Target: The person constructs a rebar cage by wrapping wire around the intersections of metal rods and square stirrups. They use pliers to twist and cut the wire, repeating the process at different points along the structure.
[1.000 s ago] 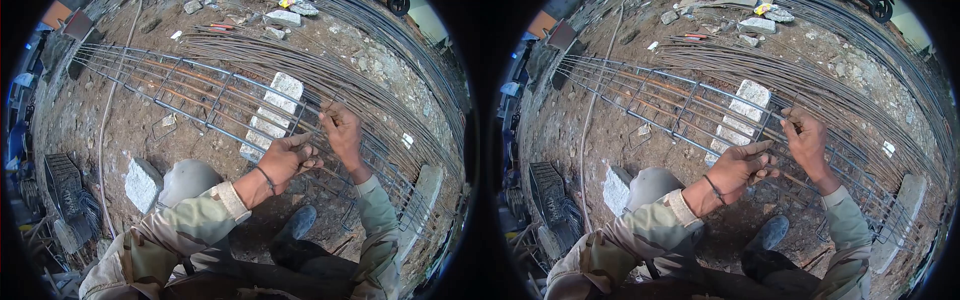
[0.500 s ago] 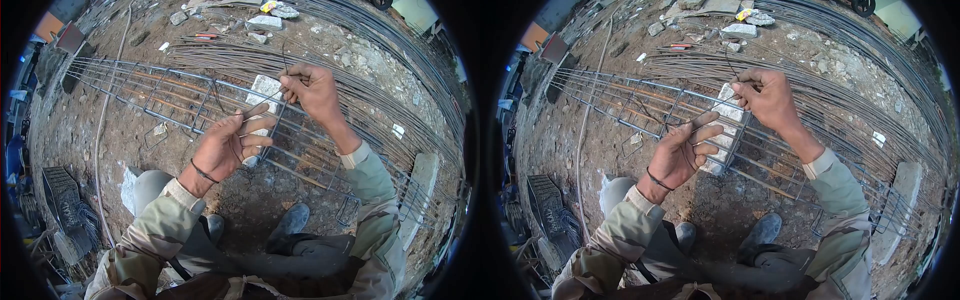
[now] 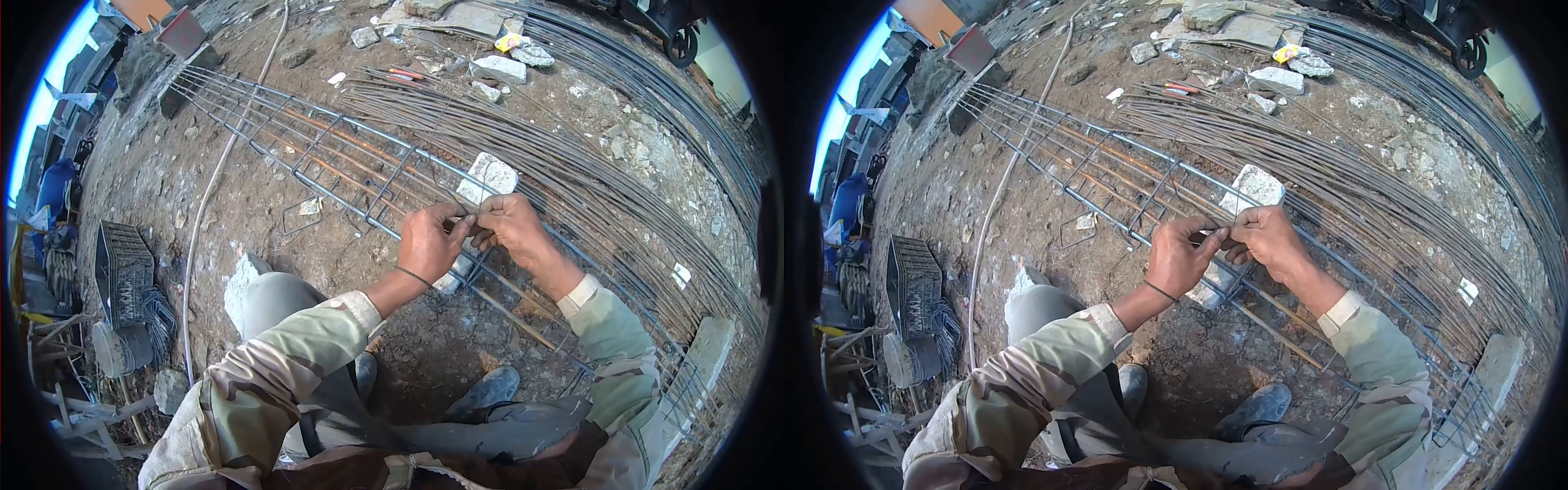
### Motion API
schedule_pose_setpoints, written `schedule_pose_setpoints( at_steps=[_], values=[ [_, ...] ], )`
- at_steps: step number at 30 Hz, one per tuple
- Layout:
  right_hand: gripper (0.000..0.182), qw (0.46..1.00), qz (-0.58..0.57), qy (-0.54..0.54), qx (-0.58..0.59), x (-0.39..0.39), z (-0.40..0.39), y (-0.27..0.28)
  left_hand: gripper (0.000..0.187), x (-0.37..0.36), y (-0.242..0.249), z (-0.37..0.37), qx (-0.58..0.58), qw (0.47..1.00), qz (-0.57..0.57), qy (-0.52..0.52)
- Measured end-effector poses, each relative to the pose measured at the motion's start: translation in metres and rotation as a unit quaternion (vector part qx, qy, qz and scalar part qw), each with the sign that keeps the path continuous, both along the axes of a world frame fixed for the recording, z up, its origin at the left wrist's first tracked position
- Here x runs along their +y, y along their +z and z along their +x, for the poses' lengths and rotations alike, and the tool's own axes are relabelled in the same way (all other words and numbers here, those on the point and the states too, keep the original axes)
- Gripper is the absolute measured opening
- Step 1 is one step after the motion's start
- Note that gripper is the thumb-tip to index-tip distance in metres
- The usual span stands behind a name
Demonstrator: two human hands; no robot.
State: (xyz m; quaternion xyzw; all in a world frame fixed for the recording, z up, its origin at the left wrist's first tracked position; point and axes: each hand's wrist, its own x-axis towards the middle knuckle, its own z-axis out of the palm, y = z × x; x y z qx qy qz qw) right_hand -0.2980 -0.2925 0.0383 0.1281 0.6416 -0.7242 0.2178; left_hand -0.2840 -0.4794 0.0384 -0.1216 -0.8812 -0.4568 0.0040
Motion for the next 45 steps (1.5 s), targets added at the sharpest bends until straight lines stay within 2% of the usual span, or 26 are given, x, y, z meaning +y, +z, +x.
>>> schedule_pose_setpoints(
  at_steps=[2,4,6,8,10,11,12,13,16,18,20,23,26,28,29,31,34,35,38,45],
  values=[
    [0.010,0.984,0.149,0.052,0.080,0.025,-0.006,0.001,0.014,0.006,0.008,-0.016,-0.004,1.000,-0.012,-0.025],
    [0.016,0.916,0.358,0.015,0.182,0.061,-0.014,-0.001,0.016,0.015,0.003,-0.033,-0.007,0.998,-0.017,-0.056],
    [0.019,0.848,0.492,0.012,0.197,0.092,-0.014,0.009,0.017,0.019,-0.008,-0.049,0.010,0.997,0.065,-0.036],
    [0.023,0.847,0.489,0.033,0.205,0.121,-0.014,-0.011,0.017,0.019,0.001,-0.050,-0.031,0.997,0.047,-0.043],
    [0.028,0.849,0.478,0.056,0.219,0.119,-0.014,-0.032,0.018,0.021,0.002,-0.048,-0.049,0.994,-0.015,-0.099],
    [0.031,0.868,0.439,0.068,0.222,0.116,-0.011,-0.042,0.018,0.025,-0.002,-0.046,0.002,0.993,-0.033,-0.111],
    [0.034,0.885,0.401,0.079,0.224,0.115,-0.009,-0.047,0.018,0.027,-0.004,-0.047,0.002,0.993,-0.036,-0.110],
    [0.040,0.925,0.351,0.083,0.116,0.100,-0.008,-0.034,0.018,0.030,-0.006,-0.048,-0.033,0.993,-0.019,-0.109],
    [0.041,0.916,0.383,0.072,0.093,0.090,-0.009,-0.041,0.011,0.039,-0.018,-0.051,-0.115,0.984,0.086,-0.106],
    [0.041,0.916,0.389,0.070,0.069,0.089,-0.009,-0.036,0.012,0.042,-0.012,-0.049,-0.153,0.978,0.098,-0.103],
    [0.037,0.929,0.342,0.034,0.135,0.089,-0.007,-0.042,0.011,0.044,-0.026,-0.052,-0.157,0.976,0.100,-0.109],
    [0.032,0.926,0.366,0.061,0.073,0.088,-0.014,-0.039,0.012,0.045,-0.024,-0.049,-0.142,0.982,0.057,-0.114],
    [0.028,0.936,0.342,0.046,0.068,0.092,-0.014,-0.041,0.012,0.047,-0.027,-0.052,-0.150,0.983,0.031,-0.100],
    [0.028,0.939,0.336,0.054,0.057,0.093,-0.012,-0.035,0.010,0.046,-0.022,-0.053,-0.112,0.985,-0.077,-0.109],
    [0.027,0.941,0.329,0.061,0.045,0.093,-0.012,-0.034,0.010,0.046,-0.020,-0.053,-0.114,0.985,-0.074,-0.106],
    [0.027,0.936,0.339,0.083,0.038,0.094,-0.013,-0.035,0.012,0.042,-0.009,-0.055,-0.024,0.976,-0.171,-0.135],
    [0.029,0.914,0.383,0.119,0.061,0.090,-0.012,-0.035,0.012,0.027,0.009,-0.061,0.016,0.981,-0.166,-0.101],
    [0.030,0.897,0.414,0.129,0.091,0.088,-0.012,-0.034,0.012,0.021,0.012,-0.065,0.016,0.980,-0.168,-0.102],
    [0.034,0.889,0.417,0.154,0.114,0.098,-0.019,-0.058,0.012,0.011,0.015,-0.064,0.008,0.977,-0.176,-0.116],
    [0.043,0.878,0.430,0.157,0.136,0.093,-0.012,-0.057,0.011,0.011,-0.002,-0.065,-0.006,0.960,-0.231,-0.158]
  ],
)
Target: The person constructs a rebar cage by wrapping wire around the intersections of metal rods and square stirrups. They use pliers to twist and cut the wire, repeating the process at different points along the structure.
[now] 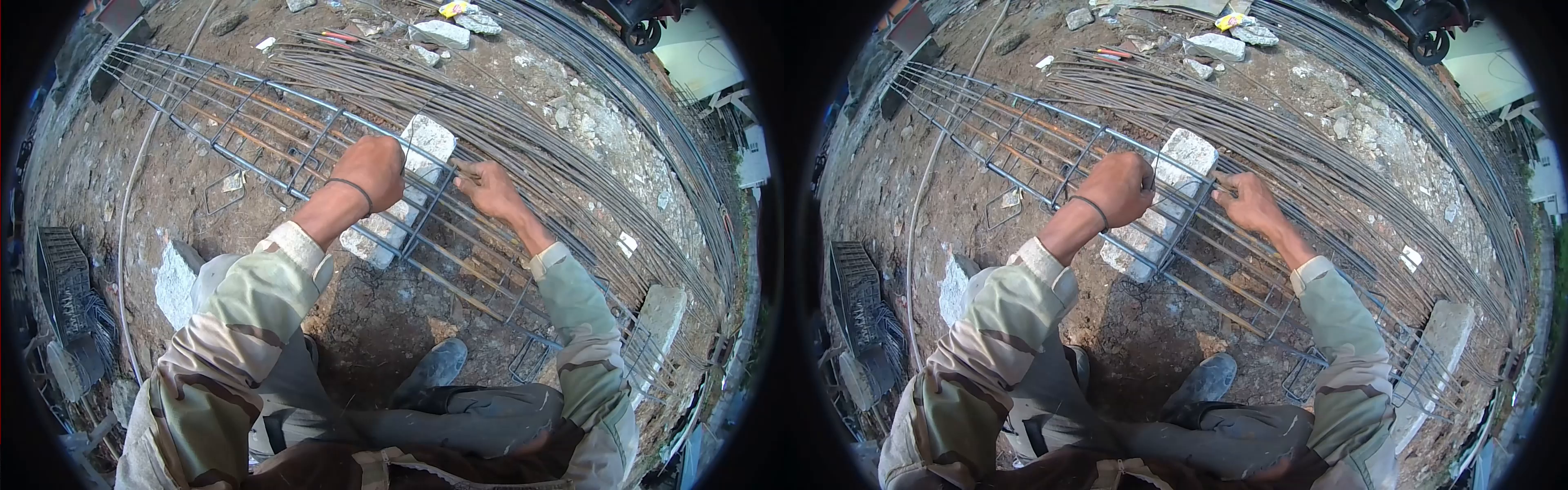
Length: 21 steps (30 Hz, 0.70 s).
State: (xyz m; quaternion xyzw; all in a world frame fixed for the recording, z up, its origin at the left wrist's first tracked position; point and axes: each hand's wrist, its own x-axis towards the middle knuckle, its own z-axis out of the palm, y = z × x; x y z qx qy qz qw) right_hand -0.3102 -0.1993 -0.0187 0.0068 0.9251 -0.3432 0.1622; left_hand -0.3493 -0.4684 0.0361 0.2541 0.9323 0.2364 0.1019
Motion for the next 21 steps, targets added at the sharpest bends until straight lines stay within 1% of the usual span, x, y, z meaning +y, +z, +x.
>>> schedule_pose_setpoints(
  at_steps=[2,3,4,5,6,8,11,12,13,14,15,16,17,18,19,20,21],
  values=[
    [0.047,0.997,-0.071,-0.026,0.001,0.003,0.000,-0.007,0.011,0.003,0.001,-0.001,-0.005,1.000,-0.011,-0.005],
    [0.047,0.997,-0.071,-0.028,0.001,0.001,0.000,-0.002,0.011,0.007,0.001,-0.002,-0.015,0.999,-0.029,-0.001],
    [0.049,0.996,-0.077,-0.047,-0.025,0.000,0.000,0.004,0.011,0.010,0.002,-0.002,-0.025,0.998,-0.049,0.004],
    [0.051,0.993,-0.084,-0.066,-0.050,-0.002,-0.001,0.009,0.011,0.013,0.001,-0.002,-0.025,0.998,-0.049,0.002],
    [0.051,0.993,-0.085,-0.067,-0.049,-0.004,-0.002,0.014,0.011,0.017,0.001,-0.001,-0.015,0.998,-0.054,0.016],
    [0.050,0.985,-0.119,-0.097,-0.083,-0.005,-0.002,0.019,0.011,0.022,-0.001,0.001,-0.006,0.998,-0.059,0.028],
    [0.048,0.982,-0.135,-0.102,-0.080,-0.001,-0.002,0.017,0.011,0.032,-0.004,0.002,-0.004,0.998,-0.061,0.025],
    [0.048,0.982,-0.137,-0.106,-0.081,-0.002,-0.001,0.019,0.011,0.036,-0.010,0.002,0.002,0.999,-0.036,0.021],
    [0.044,0.981,-0.132,-0.113,-0.082,-0.003,-0.001,0.022,0.011,0.040,-0.015,0.001,0.009,1.000,-0.012,0.015],
    [0.041,0.981,-0.126,-0.120,-0.083,-0.003,-0.001,0.023,0.011,0.045,-0.020,0.002,0.010,1.000,-0.015,0.009],
    [0.041,0.980,-0.130,-0.125,-0.080,0.000,-0.003,0.017,0.012,0.051,-0.026,0.002,-0.003,1.000,-0.007,0.027],
    [0.038,0.972,-0.160,-0.159,-0.068,0.003,-0.005,0.007,0.013,0.057,-0.027,0.003,-0.015,0.999,0.002,0.044],
    [0.036,0.961,-0.190,-0.192,-0.054,0.007,-0.008,-0.002,0.013,0.062,-0.027,0.005,-0.010,0.999,0.000,0.037],
    [0.036,0.960,-0.194,-0.197,-0.049,0.010,-0.013,-0.007,0.012,0.065,-0.027,0.010,-0.022,0.996,0.045,0.071],
    [0.033,0.962,-0.166,-0.202,-0.075,0.013,-0.018,-0.011,0.011,0.069,-0.026,0.014,-0.033,0.990,0.090,0.103],
    [0.032,0.963,-0.139,-0.206,-0.100,0.017,-0.023,-0.015,0.010,0.072,-0.029,0.018,-0.025,0.987,0.098,0.125],
    [0.032,0.962,-0.144,-0.211,-0.096,0.018,-0.024,-0.015,0.010,0.074,-0.031,0.024,-0.021,0.988,0.095,0.118]
  ],
)
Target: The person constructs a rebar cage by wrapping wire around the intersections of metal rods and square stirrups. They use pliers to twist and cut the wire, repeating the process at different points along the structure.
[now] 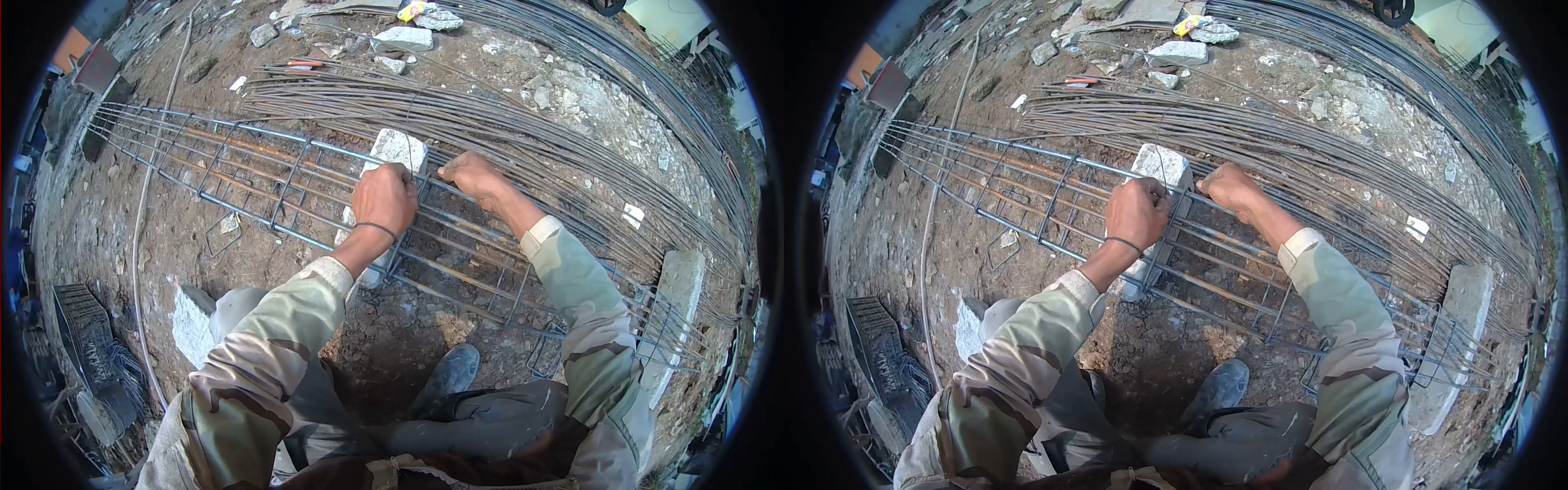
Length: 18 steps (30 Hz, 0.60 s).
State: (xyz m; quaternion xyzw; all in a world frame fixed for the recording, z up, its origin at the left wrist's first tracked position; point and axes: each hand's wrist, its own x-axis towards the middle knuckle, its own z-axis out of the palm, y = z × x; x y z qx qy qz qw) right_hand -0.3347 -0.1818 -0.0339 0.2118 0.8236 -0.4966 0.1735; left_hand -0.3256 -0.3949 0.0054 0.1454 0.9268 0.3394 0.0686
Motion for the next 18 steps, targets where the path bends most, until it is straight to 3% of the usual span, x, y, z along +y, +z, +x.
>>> schedule_pose_setpoints(
  at_steps=[2,3,7,18],
  values=[
    [0.028,0.995,-0.045,0.064,-0.059,-0.002,-0.003,0.003,0.011,0.003,-0.005,0.012,0.005,0.999,0.020,0.042],
    [0.028,0.996,-0.007,0.067,-0.050,-0.009,-0.001,0.017,0.012,0.001,-0.005,0.016,0.021,0.999,0.023,0.036],
    [0.021,0.995,-0.058,0.064,-0.044,-0.004,-0.009,-0.007,0.013,-0.017,0.003,0.023,0.123,0.991,-0.044,-0.004],
    [0.019,0.994,-0.064,0.080,-0.034,-0.003,-0.001,0.007,0.010,-0.023,0.012,0.010,0.180,0.976,-0.115,-0.035]
  ],
)
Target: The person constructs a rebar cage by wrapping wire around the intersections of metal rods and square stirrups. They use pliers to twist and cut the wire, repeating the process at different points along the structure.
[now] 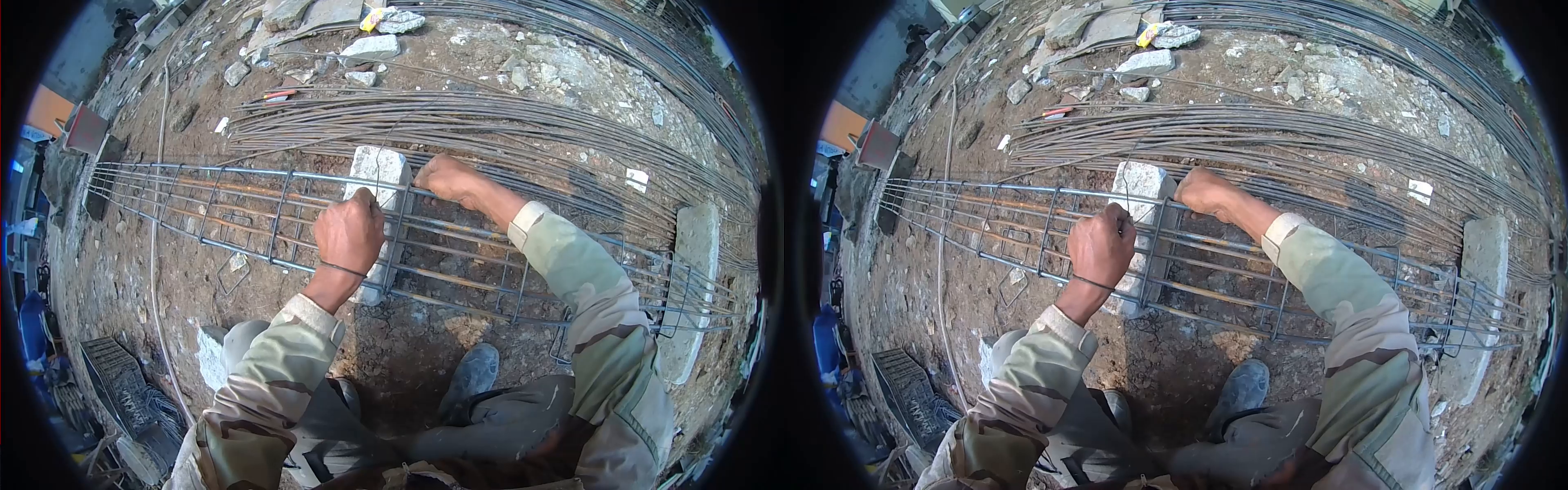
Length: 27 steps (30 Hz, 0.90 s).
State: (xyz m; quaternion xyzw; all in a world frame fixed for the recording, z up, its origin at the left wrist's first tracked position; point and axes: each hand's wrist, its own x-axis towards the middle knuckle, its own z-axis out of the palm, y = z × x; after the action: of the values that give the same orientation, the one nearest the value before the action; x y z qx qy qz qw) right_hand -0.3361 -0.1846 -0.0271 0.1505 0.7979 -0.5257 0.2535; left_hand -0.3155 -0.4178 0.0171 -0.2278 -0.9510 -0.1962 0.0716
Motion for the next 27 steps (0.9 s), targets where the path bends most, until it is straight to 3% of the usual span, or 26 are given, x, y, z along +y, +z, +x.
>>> schedule_pose_setpoints(
  at_steps=[3,7,8,9,13,16,20,21,22,24,25,27],
  values=[
    [0.020,1.000,-0.014,-0.022,-0.002,-0.002,-0.003,-0.006,0.012,0.011,-0.027,-0.006,-0.061,0.995,0.077,0.014],
    [0.019,0.999,-0.008,-0.034,0.015,0.001,-0.014,-0.019,0.014,0.032,-0.029,0.001,-0.129,0.971,0.190,0.073],
    [0.016,0.991,-0.095,-0.092,-0.010,0.006,-0.020,-0.022,0.014,0.036,-0.029,0.002,-0.143,0.961,0.219,0.089],
    [0.013,0.971,-0.182,-0.149,-0.038,0.007,-0.023,-0.021,0.014,0.038,-0.029,0.004,-0.143,0.961,0.221,0.085],
    [0.007,0.938,-0.270,-0.216,-0.004,0.002,-0.022,-0.016,0.012,0.038,-0.041,0.003,-0.154,0.960,0.219,0.085],
    [0.010,0.937,-0.261,-0.228,0.043,-0.008,-0.024,-0.007,0.013,0.033,-0.041,0.001,-0.134,0.968,0.199,0.073],
    [0.024,0.953,-0.163,-0.246,0.068,-0.015,-0.008,0.007,0.012,0.029,-0.038,-0.002,-0.169,0.956,0.227,0.080],
    [0.046,0.964,-0.088,-0.229,0.098,-0.015,-0.004,0.009,0.012,0.028,-0.041,-0.001,-0.172,0.954,0.233,0.084],
    [0.046,0.967,-0.082,-0.223,0.096,-0.015,0.001,0.011,0.012,0.029,-0.044,-0.002,-0.166,0.952,0.243,0.089],
    [0.064,0.979,0.052,-0.164,0.109,-0.018,0.011,0.020,0.012,0.030,-0.044,-0.001,-0.161,0.946,0.260,0.103],
    [0.075,0.980,-0.019,-0.184,0.073,-0.021,0.013,0.025,0.012,0.030,-0.041,0.001,-0.162,0.947,0.256,0.109],
    [0.076,0.979,-0.050,-0.173,0.091,-0.023,0.013,0.019,0.013,0.030,-0.039,0.003,-0.172,0.945,0.251,0.119]
  ],
)
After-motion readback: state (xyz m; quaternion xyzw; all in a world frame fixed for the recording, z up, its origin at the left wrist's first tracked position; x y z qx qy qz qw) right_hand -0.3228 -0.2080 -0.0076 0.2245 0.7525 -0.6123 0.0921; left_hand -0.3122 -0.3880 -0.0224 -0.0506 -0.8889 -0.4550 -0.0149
